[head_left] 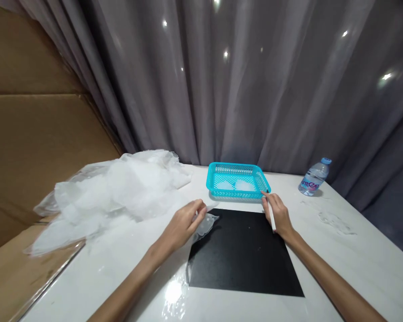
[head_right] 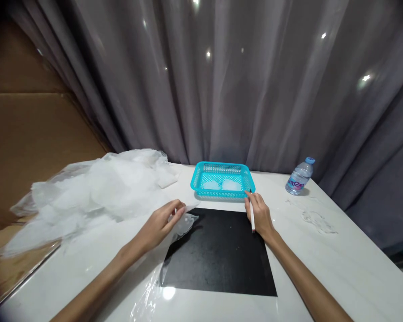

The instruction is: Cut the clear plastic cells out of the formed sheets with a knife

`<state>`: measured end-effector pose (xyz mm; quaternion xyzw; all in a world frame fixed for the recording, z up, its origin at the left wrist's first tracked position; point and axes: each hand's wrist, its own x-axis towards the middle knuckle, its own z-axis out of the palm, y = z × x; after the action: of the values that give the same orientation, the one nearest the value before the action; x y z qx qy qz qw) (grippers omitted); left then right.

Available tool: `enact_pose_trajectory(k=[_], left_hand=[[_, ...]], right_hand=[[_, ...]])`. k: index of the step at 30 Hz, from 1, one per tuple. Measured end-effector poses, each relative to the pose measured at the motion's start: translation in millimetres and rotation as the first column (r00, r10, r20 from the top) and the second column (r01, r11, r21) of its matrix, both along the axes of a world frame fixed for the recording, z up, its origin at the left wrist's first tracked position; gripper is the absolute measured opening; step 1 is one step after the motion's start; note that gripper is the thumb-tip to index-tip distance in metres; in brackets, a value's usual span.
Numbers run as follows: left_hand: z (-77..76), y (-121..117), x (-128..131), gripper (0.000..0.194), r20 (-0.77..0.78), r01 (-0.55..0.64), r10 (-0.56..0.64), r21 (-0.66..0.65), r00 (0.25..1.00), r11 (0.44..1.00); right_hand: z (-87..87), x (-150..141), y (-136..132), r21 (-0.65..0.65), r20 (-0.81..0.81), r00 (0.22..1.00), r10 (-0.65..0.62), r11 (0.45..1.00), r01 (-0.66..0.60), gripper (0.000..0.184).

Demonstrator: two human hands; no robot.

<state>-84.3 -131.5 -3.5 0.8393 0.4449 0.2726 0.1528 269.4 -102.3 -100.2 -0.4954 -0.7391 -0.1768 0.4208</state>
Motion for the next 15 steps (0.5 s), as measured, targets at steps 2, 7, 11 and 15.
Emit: enact_pose_trajectory(k=[2,7,11,15], left_hand=[[-7.6,-5.9,10.6,0.032,-0.006,0.057,-0.057,0.0,0.998,0.998],[-30.6,-27.4,39.0,0.026,-0.034,0.196,-0.196,0.018,0.98,0.98],[-41.0,-51.2,58.1,0.024,-0.001,0.332,-0.333,-0.086,0.943,0.94],[-34.0,-52.5,56.2,0.024,0.017,0.432,-0.437,-0.186,0.899,0.882]], right_hand=[[0.7,1.0,1.0,-0.016,0.009,1.0,0.008,1.0,-0.008,0.032],[6.4,-3.0,-4.4,-0.062,0.021,0.999,0.034,0.998,-0.033,0.036],[14.4,-24.5,-26.3,-0.153,0.035,0.984,0.175,0.974,-0.168,0.031],[22.6,-50.5,-55.9,-0.264,0.023,0.959,0.282,0.927,-0.266,0.027]])
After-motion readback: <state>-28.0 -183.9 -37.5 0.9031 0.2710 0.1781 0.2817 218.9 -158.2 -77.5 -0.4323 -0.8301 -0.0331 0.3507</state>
